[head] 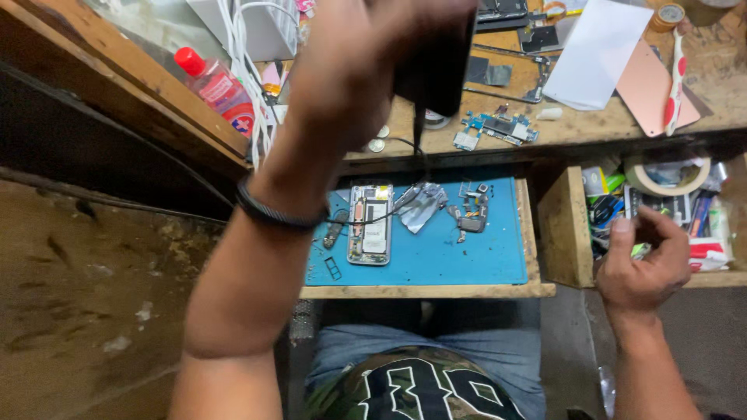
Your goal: The person uses a green screwdriver to work on the internal components of a disassembled Huawei smartphone. They then test the device by powering it on and interacting with the screen. Later, they handle a second black smartphone, connecting it to a charger and testing its display and keypad functions.
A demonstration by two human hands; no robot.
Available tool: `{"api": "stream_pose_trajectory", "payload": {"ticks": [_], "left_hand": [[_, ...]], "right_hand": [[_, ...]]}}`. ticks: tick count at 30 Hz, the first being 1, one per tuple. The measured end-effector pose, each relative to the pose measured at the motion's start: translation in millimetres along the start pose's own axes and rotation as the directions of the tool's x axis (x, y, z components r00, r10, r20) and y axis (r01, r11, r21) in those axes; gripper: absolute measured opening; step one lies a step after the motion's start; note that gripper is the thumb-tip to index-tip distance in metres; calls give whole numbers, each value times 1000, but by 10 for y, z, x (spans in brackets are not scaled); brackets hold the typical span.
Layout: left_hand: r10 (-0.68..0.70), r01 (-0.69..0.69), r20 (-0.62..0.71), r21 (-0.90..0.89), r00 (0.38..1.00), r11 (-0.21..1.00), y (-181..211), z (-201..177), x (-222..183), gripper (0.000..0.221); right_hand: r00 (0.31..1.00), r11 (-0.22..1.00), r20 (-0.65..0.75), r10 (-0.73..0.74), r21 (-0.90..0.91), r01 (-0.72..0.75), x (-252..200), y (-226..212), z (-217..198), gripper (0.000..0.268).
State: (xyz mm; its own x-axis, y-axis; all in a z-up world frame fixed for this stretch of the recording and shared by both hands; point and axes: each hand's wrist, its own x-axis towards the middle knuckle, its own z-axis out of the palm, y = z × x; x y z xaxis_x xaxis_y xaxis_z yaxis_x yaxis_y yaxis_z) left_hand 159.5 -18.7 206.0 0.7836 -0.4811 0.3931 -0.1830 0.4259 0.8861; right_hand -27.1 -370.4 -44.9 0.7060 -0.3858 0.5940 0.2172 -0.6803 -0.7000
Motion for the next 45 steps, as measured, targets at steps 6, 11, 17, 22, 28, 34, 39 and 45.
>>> {"api": "stream_pose_trajectory", "payload": {"ticks": [6,11,17,22,28,34,39,45], "left_hand": [[-224,228,47,-115,973,967,-522,437,-915,110],[-308,310,64,-357,949,881,-921,537,-1482,114],[-377,380,151,-649,914,659,-1116,436,-1906,116],[-350,377,183,-673,919,637,-1159,395,-1955,117],[-304,341,158,-495,940,799,-1256,347,-1868,113],[-256,285,158,-202,954,937,-1402,287,-1633,99],[-233,273,189,-224,954,935,-1478,265,-1408,104],[-186,227,191,-224,964,948,-1577,185,-1356,102]], "right_hand": [[956,826,282,85,516,-226,263,-1374,8,15],[805,588,585,100,618,-522,356,-2159,246,33],[695,534,701,156,532,-657,165,-2334,468,39],[711,591,690,135,520,-617,62,-2371,576,37],[749,754,645,149,416,-508,120,-2283,558,33],[699,561,660,277,479,-675,300,-2078,527,36],[717,545,627,304,503,-671,392,-1959,573,36],[734,518,621,274,548,-657,400,-1870,642,30]]}}
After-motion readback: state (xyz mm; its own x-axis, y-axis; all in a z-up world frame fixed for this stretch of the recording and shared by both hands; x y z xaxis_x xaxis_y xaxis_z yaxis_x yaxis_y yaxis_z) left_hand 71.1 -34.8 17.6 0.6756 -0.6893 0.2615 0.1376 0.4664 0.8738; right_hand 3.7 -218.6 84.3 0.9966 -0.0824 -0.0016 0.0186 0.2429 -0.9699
